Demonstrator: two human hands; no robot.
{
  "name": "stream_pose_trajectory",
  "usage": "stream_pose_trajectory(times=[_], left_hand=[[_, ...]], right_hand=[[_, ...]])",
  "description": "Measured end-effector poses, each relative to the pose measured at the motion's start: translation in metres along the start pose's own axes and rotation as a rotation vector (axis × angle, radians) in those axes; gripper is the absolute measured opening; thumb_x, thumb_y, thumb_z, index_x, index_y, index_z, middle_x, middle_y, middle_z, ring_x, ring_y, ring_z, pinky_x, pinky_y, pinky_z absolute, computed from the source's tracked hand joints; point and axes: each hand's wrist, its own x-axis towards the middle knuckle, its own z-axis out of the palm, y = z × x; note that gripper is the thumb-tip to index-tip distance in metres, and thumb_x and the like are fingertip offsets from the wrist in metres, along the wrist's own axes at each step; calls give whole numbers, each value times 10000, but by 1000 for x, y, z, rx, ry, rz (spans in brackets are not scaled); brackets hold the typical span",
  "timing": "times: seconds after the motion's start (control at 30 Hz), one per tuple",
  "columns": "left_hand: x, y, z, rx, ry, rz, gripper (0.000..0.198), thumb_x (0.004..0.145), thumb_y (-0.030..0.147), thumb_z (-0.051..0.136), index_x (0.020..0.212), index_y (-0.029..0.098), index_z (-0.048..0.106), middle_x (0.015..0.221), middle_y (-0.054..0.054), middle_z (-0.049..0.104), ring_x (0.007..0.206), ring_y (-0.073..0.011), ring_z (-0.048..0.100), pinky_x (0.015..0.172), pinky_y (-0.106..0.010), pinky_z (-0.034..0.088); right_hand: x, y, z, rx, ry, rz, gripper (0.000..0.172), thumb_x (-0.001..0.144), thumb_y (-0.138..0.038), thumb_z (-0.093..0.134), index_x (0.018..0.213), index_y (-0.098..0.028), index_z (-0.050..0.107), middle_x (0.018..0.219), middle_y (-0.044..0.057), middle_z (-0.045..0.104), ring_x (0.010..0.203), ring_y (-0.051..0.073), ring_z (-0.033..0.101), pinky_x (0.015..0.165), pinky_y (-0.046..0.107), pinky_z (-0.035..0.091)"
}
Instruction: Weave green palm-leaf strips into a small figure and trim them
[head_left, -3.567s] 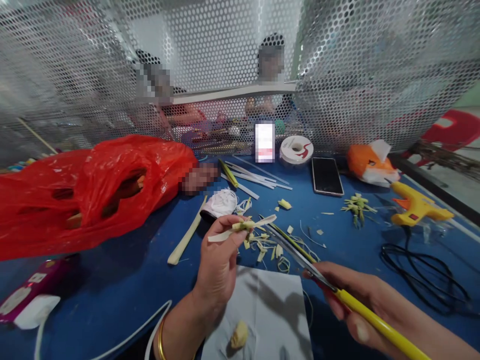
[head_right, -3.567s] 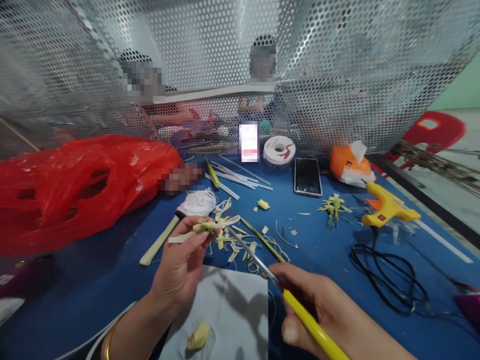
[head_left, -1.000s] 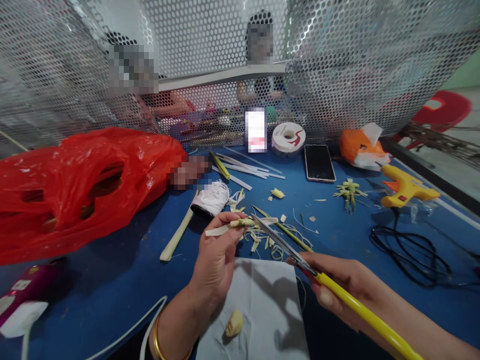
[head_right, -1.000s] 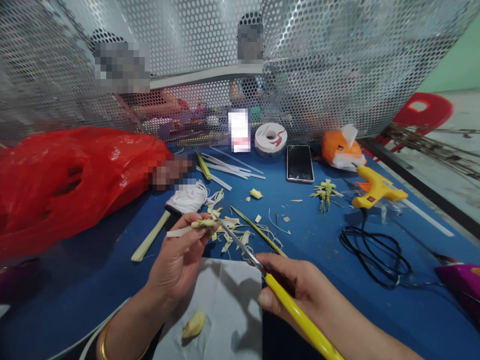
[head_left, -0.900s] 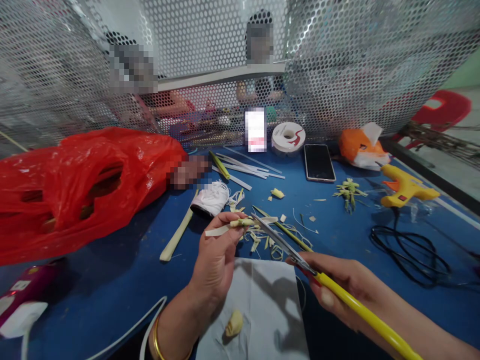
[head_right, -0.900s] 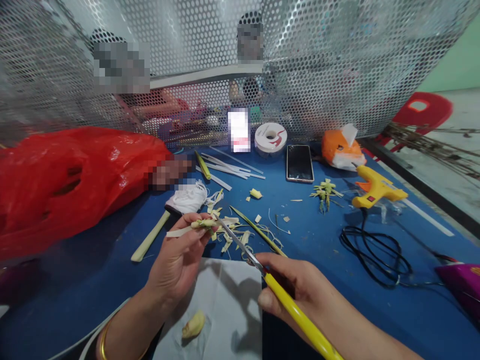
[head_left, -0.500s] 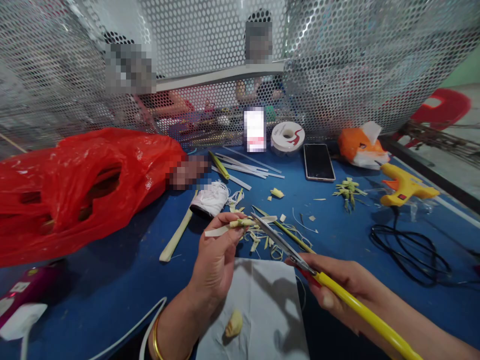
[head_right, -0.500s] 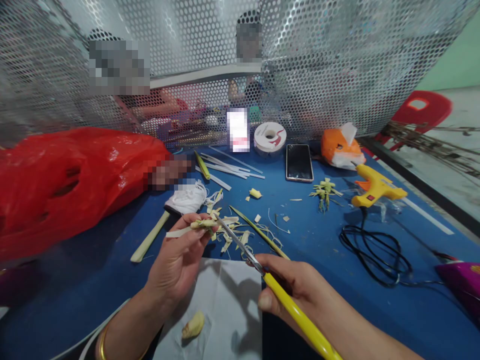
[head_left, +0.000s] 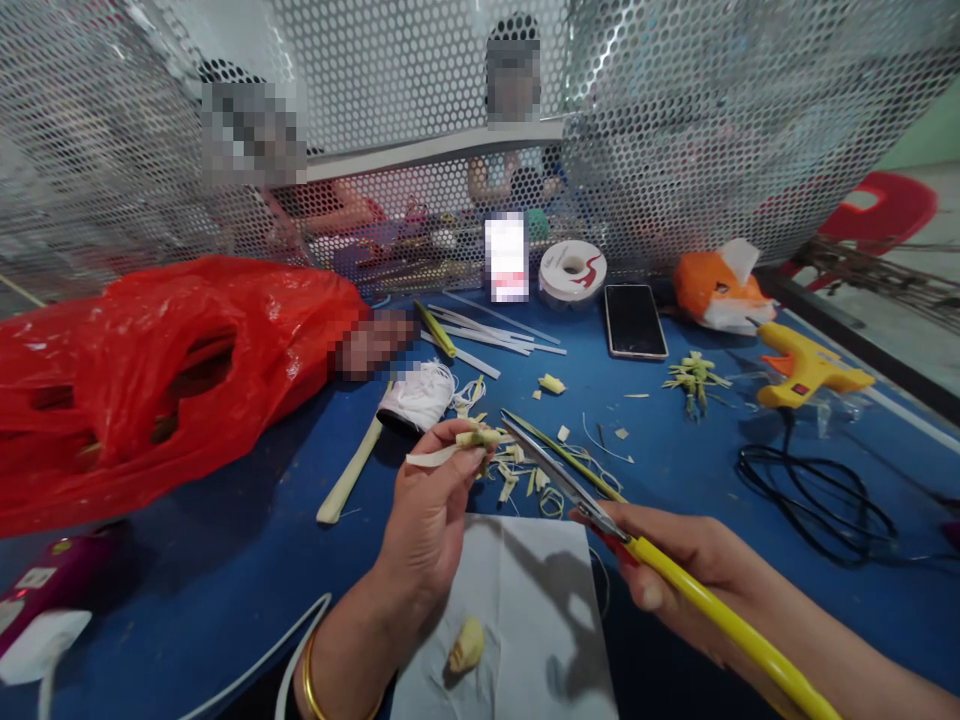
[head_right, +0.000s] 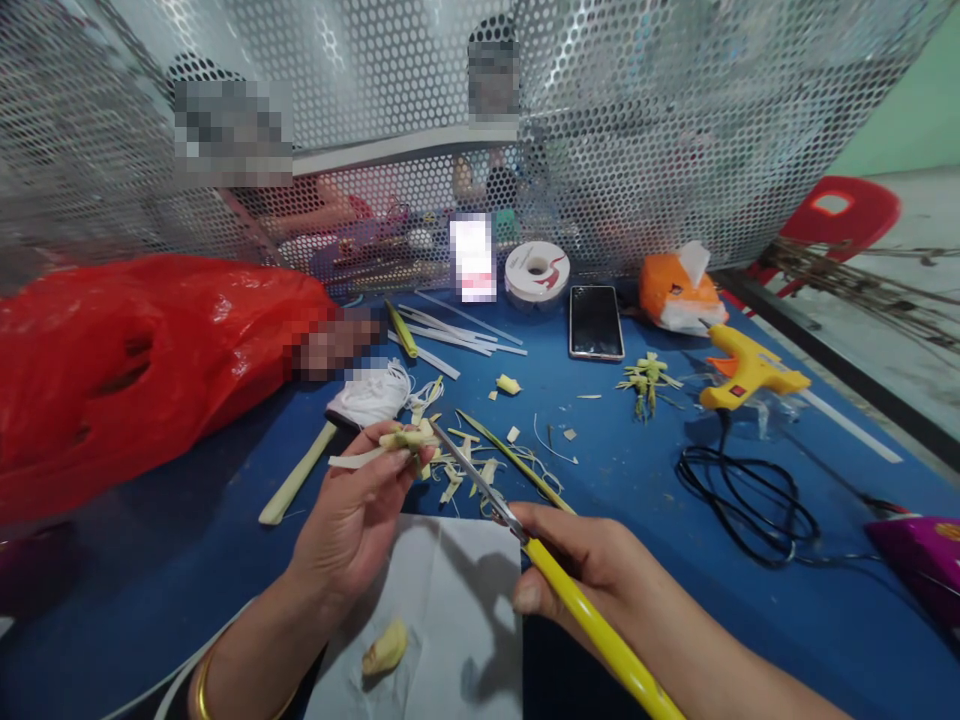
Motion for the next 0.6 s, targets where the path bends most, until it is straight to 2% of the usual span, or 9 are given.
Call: stream_pose_trajectory(times=[0.1, 0.2, 0.3, 0.37, 0.43, 0.5, 0.6], left_hand=[[1, -1, 1, -1, 42, -31, 262, 643, 121, 821, 863, 180, 692, 808, 10, 712, 752, -116, 658, 774, -242, 498], [1, -2, 2, -3, 43, -74, 229, 624, 148, 848, 786, 163, 687, 770, 9, 706, 727, -119, 661, 782, -259, 513], [0, -2, 2, 16, 23, -99, 221, 622, 183, 857, 763, 160, 689, 784, 5, 703, 735, -136, 673, 795, -289, 527], [0, -2, 1, 49, 19, -108, 221, 630, 211, 857, 765, 158, 690, 784, 1, 699, 727, -145, 675, 760, -290, 532], [0, -1, 1, 94, 10, -122, 227, 642, 247, 850, 782, 153, 698, 778, -15, 703, 697, -151, 669, 697, -285, 529], [0, 0, 0, 139, -5, -137, 245, 651, 279, 839, 814, 144, 717, 778, -37, 710, 676, -154, 654, 628, -267, 512], [0, 1, 1, 200, -47, -163, 254, 664, 309, 816, 831, 132, 745, 755, -57, 705, 654, -146, 623, 545, -229, 455]], right_hand=[[-3, -4, 0, 34, 46, 42, 509, 850, -667, 556, 983, -188, 664, 620, -34, 384, 511, 103, 296, 422, 225, 275], [-6, -9, -1, 26, 99, 79, 504, 854, -693, 517, 918, -206, 632, 610, -32, 393, 469, 94, 267, 378, 236, 201], [-7, -9, -2, 33, 111, 35, 512, 811, -723, 545, 811, -213, 594, 642, -23, 414, 511, 101, 295, 404, 229, 238], [-6, -6, -2, 90, 89, 42, 528, 757, -739, 597, 820, -214, 604, 668, -18, 429, 541, 107, 310, 422, 218, 278], [-7, -2, -2, 152, 74, 76, 547, 714, -733, 649, 894, -217, 642, 697, -14, 447, 561, 110, 328, 443, 206, 324], [-8, 1, -2, 187, 63, 101, 602, 694, -706, 692, 1054, -225, 660, 728, -6, 475, 580, 114, 365, 470, 200, 370], [-10, 5, -5, 183, 71, 111, 730, 688, -670, 728, 1260, -232, 607, 772, 12, 521, 619, 130, 435, 505, 202, 424]])
